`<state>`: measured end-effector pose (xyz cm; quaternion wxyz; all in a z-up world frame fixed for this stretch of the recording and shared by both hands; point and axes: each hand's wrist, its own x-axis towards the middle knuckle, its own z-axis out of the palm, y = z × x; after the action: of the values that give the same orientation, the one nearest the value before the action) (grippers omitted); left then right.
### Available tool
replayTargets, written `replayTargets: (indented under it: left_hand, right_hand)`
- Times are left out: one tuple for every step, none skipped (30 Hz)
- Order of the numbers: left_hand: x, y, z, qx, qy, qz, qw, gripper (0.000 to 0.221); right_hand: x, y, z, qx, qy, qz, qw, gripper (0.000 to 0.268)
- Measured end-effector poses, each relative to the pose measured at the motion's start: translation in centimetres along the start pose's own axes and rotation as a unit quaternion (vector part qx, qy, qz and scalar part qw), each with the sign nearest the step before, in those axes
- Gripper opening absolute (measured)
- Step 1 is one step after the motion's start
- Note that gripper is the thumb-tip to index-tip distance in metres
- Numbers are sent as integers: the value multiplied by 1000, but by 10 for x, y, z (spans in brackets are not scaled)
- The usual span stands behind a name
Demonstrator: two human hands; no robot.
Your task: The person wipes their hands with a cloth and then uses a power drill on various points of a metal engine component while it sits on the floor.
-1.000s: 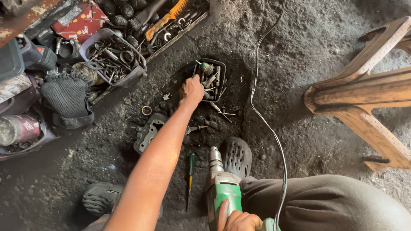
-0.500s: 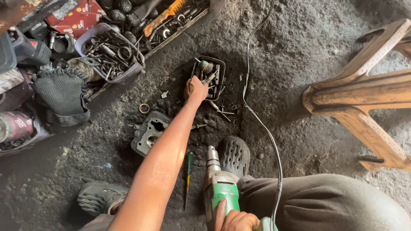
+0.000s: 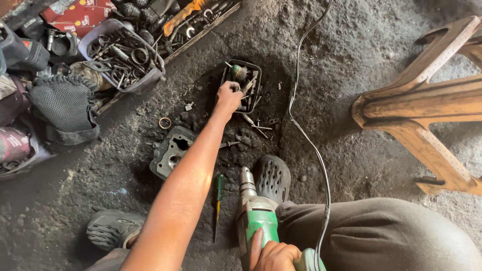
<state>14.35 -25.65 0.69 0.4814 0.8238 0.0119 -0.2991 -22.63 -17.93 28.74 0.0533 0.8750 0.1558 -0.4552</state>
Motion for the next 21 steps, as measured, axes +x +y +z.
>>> replayTargets:
  left_hand:
    - [0, 2, 3, -43, -27, -23, 998, 42]
    - [-2, 5, 6, -60, -31, -28, 997, 44]
    - [-4, 9, 9, -77, -35, -33, 996, 46]
    - [-4, 13, 9, -95, -39, -36, 994, 47]
    - [-5, 14, 6, -164, -51, -50, 984, 49]
    - [-6, 14, 1, -233, -64, -65, 968, 50]
    - [-6, 14, -4, -300, -77, -78, 948, 52]
    - [-5, 14, -8, -349, -73, -48, 933, 53]
    - [-1, 14, -12, -398, -69, -17, 915, 54]
    - [-1, 11, -16, -444, -64, 10, 894, 55]
    - [3, 9, -21, -391, -46, 5, 919, 56]
    - [12, 12, -27, -337, -28, 2, 941, 56]
    - [17, 13, -30, -283, -10, 0, 959, 57]
    - [17, 13, -31, -225, -9, -11, 974, 49]
    - [16, 13, -33, -165, -8, -23, 986, 42]
    - [15, 15, -34, -106, -7, -34, 994, 36]
    - [14, 17, -37, -11, -22, -33, 999, 36]
    - [10, 17, -36, 84, -40, -33, 995, 36]
    - [7, 18, -35, 178, -57, -34, 982, 37]
    - [4, 17, -31, 207, -51, 8, 977, 43]
    - [0, 16, -28, 235, -46, 49, 970, 50]
  right_hand:
    - [-1, 2, -2, -10, 3, -9, 1000, 51]
    - [-3, 3, -3, -19, 5, -18, 1000, 51]
    - [-5, 3, -3, -29, 7, -27, 999, 51]
    - [-5, 5, -3, -37, 23, -29, 999, 50]
    - [-5, 6, -1, -45, 38, -30, 998, 49]
    - [-5, 6, 0, -52, 54, -31, 997, 48]
    - [-4, 6, 0, -44, 53, -22, 997, 49]
    - [-3, 5, -2, -33, 51, -13, 998, 49]
    - [-2, 5, -4, -21, 50, -4, 999, 49]
    - [-5, 5, -6, -23, 28, -20, 999, 50]
    - [-9, 6, -9, -25, 7, -37, 999, 51]
    - [-10, 9, -13, -30, -13, -52, 998, 52]
    - [-12, 10, -16, -33, -14, -53, 998, 52]
    - [-12, 11, -19, -38, -11, -53, 998, 51]
    - [-13, 12, -20, -43, -9, -53, 998, 51]
    - [-11, 12, -22, -40, -5, -46, 998, 52]
    - [-9, 12, -22, -37, -1, -39, 999, 52]
    - [-9, 11, -21, -32, 0, -32, 999, 53]
    - [-10, 11, -20, -42, 9, -41, 998, 52]
    - [-12, 12, -17, -52, 16, -50, 997, 51]
    - [-14, 12, -15, -62, 24, -60, 996, 51]
